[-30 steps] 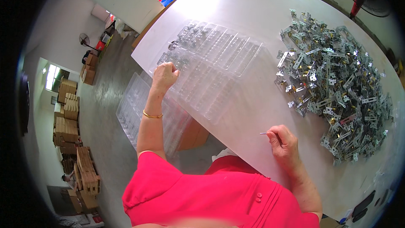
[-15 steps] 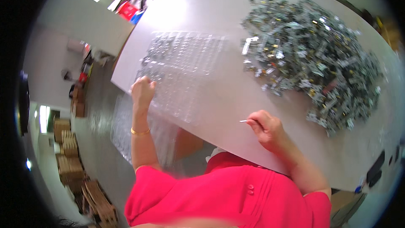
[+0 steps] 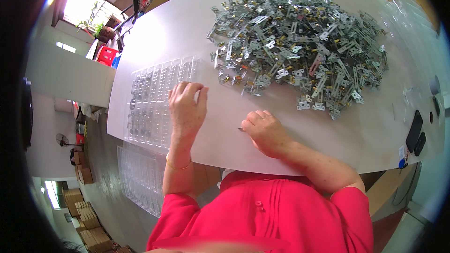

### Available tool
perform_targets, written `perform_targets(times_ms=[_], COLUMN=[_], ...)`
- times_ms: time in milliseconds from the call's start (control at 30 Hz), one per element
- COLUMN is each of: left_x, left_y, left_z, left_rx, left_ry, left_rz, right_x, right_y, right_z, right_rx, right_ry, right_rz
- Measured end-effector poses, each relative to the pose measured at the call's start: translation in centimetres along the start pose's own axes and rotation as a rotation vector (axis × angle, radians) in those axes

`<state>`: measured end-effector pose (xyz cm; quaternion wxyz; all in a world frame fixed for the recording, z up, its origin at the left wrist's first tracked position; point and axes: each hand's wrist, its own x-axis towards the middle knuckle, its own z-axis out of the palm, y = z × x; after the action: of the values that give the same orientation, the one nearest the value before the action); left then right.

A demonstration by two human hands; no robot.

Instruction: The person picks up a metal bracket from a pile, inserts a small metal pin into it by hand, and places the assembled piece into a plastic tray, repeating the process for multiple items.

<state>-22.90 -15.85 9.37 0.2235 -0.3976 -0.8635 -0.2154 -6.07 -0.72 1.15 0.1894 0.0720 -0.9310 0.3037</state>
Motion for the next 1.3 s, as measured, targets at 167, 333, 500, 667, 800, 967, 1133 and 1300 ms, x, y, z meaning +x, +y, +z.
perform_targets(times_ms=[167, 333, 500, 667, 800, 967, 1133, 1300], left_x=[1.1, 1.7, 2.5, 3.5, 3.8, 3.5, 3.3, 3.4], left_y=[3.5, 6.6, 9.2, 10.4, 10.2, 12.5, 13.4, 13.1], left_z=[2.8, 4.0, 4.9, 6.0, 6.4, 6.4, 7.6, 8.8], left_rx=[-0.123, -0.175, -0.228, -0.264, -0.257, -0.372, -0.287, -0.29], left_ry=[-0.031, -0.092, -0.087, -0.106, -0.102, -0.194, -0.259, -0.224], left_rz=[0.12, 0.196, 0.286, 0.328, 0.342, 0.296, 0.316, 0.344], right_x=[0.0, -0.3, -0.5, -0.6, -0.3, -0.1, -1.0, 0.0], right_y=[0.3, 0.9, 1.3, 1.3, 1.1, 0.7, 3.0, 1.7], right_z=[-0.4, 0.2, 0.7, 0.3, 0.3, -0.5, 4.5, 1.7], right_rx=[0.007, -0.052, -0.108, -0.078, -0.071, 0.04, 0.173, 0.282], right_ry=[-0.109, -0.11, -0.105, -0.087, -0.138, -0.196, 0.029, 0.019], right_rz=[0.011, 0.002, -0.028, -0.019, -0.019, 0.115, 0.046, 0.065])
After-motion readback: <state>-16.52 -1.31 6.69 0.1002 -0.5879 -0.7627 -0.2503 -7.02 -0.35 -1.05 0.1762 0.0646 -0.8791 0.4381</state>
